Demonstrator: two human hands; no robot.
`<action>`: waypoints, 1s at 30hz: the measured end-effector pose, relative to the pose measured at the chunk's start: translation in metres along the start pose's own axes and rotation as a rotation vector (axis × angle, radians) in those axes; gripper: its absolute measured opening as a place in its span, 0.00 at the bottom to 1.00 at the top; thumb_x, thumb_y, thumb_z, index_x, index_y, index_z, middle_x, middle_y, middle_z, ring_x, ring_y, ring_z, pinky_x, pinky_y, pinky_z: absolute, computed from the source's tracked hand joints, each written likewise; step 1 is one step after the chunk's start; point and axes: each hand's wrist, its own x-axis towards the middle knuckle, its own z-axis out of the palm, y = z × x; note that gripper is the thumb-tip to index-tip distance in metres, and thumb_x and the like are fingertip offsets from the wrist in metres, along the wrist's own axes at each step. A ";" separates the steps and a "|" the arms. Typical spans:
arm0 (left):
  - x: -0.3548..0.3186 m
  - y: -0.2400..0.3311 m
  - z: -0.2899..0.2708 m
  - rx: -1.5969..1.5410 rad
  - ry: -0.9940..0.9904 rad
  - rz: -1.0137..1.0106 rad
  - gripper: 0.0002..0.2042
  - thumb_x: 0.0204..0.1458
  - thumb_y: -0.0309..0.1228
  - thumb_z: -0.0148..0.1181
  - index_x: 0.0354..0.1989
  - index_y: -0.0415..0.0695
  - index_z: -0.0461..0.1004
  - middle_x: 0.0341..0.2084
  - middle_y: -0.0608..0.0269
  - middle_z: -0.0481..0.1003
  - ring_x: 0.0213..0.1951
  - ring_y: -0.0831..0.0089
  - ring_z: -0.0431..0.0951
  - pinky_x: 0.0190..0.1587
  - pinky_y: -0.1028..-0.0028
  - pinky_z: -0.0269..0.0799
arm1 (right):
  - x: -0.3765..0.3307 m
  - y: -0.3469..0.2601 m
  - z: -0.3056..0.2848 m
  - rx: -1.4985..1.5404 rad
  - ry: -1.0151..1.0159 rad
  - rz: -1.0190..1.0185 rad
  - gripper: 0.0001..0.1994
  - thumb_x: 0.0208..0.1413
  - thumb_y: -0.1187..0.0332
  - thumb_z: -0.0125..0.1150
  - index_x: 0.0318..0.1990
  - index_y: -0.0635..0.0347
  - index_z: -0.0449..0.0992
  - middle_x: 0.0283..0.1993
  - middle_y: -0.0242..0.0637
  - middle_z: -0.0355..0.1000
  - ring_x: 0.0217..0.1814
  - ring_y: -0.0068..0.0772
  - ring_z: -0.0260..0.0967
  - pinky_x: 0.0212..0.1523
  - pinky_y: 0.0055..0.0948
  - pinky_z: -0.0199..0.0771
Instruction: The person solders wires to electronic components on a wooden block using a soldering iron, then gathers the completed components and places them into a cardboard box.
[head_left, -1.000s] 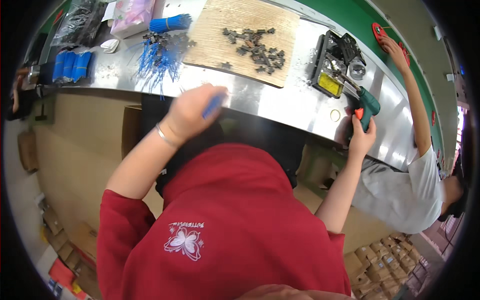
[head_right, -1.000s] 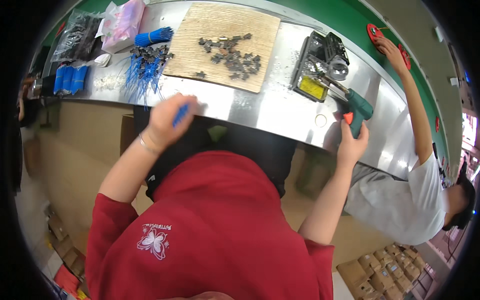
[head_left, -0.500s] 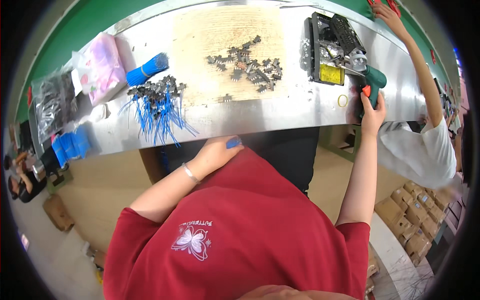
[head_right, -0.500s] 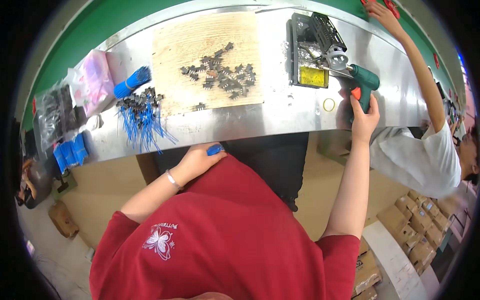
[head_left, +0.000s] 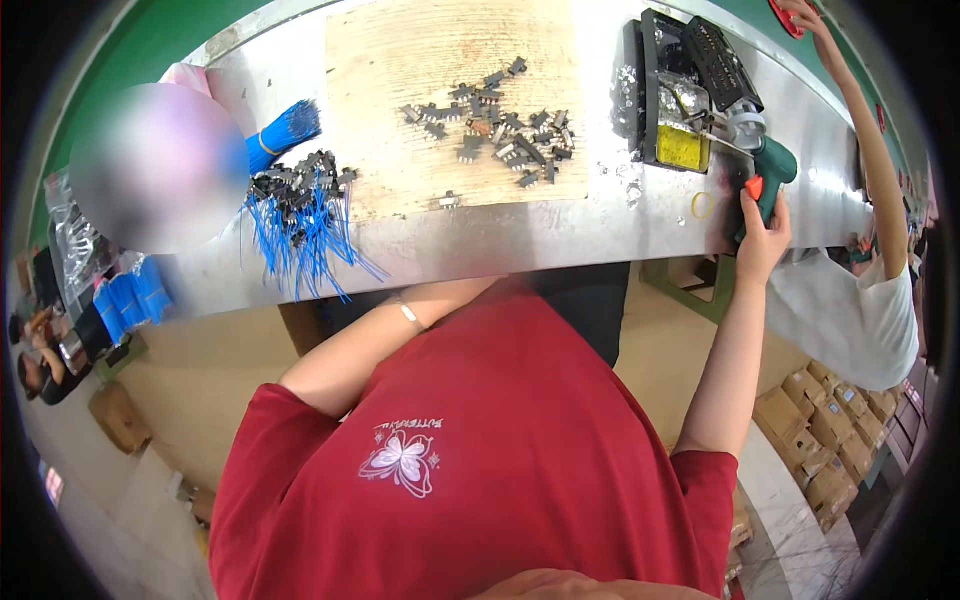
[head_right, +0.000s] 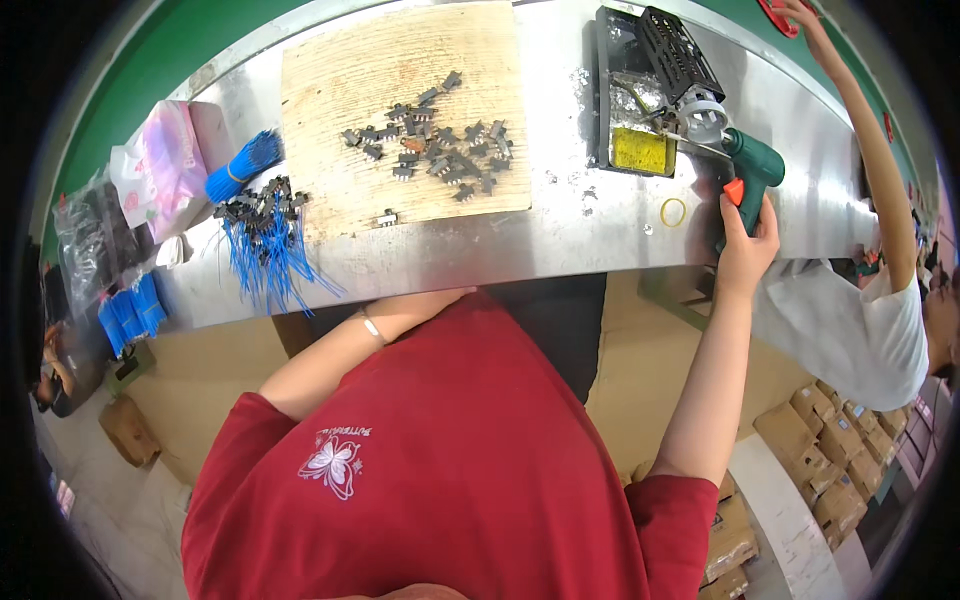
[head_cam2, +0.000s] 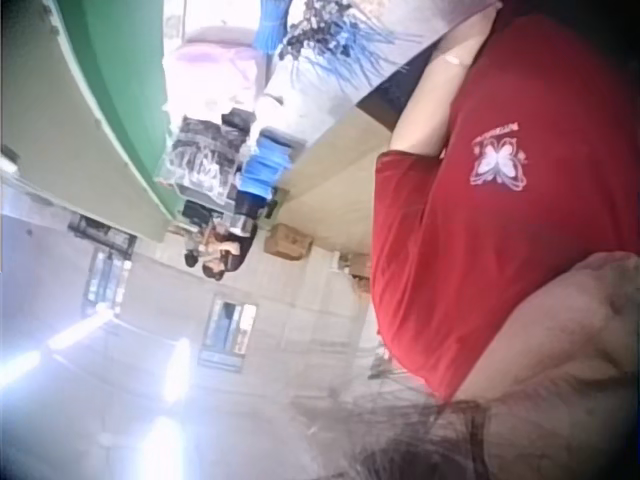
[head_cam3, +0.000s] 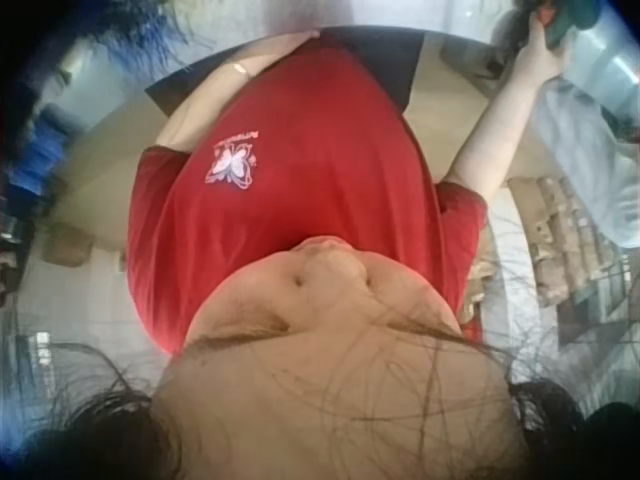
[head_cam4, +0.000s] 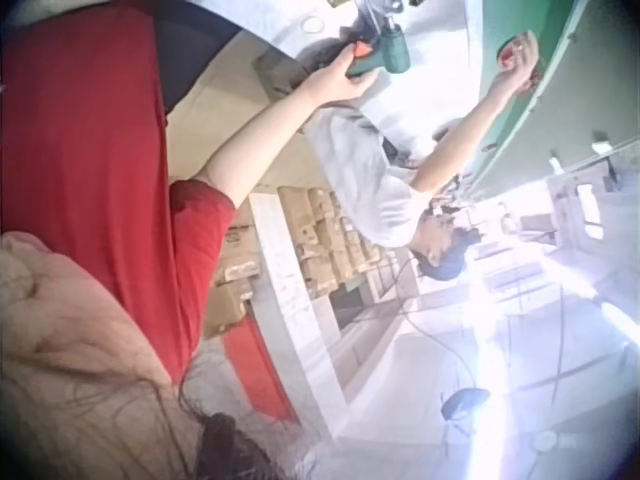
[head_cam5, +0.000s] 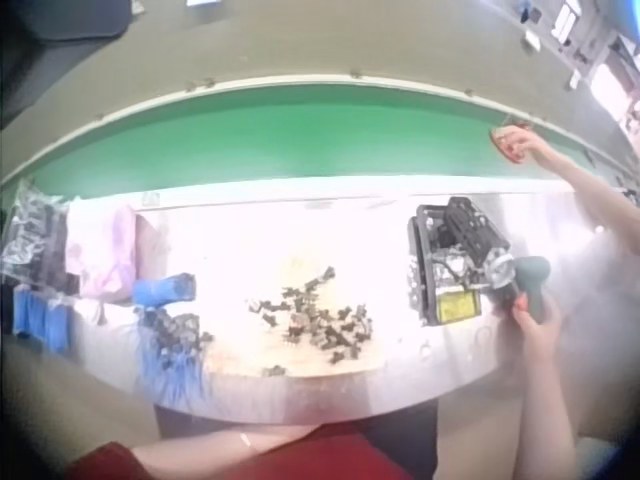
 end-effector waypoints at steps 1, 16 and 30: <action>-0.001 0.005 -0.005 -0.007 -0.012 -0.028 0.14 0.53 0.37 0.62 0.42 0.40 0.77 0.39 0.52 0.77 0.44 0.56 0.76 0.50 0.65 0.69 | 0.000 0.000 0.000 0.019 -0.020 -0.024 0.15 0.53 0.73 0.65 0.48 0.68 0.75 0.43 0.30 0.73 0.45 0.20 0.68 0.49 0.20 0.65; -0.032 0.057 -0.030 -0.065 -0.021 -0.313 0.11 0.51 0.33 0.62 0.36 0.38 0.77 0.30 0.49 0.78 0.32 0.57 0.79 0.39 0.68 0.73 | -0.002 0.004 -0.003 0.083 -0.009 -0.113 0.14 0.52 0.72 0.68 0.45 0.69 0.76 0.40 0.30 0.74 0.41 0.18 0.68 0.45 0.19 0.67; -0.026 0.112 -0.048 -0.193 0.295 0.042 0.12 0.52 0.24 0.60 0.45 0.40 0.73 0.32 0.62 0.76 0.31 0.75 0.76 0.37 0.77 0.71 | -0.005 0.002 -0.007 0.144 -0.022 -0.075 0.18 0.49 0.75 0.68 0.48 0.70 0.73 0.44 0.33 0.73 0.44 0.22 0.69 0.48 0.21 0.67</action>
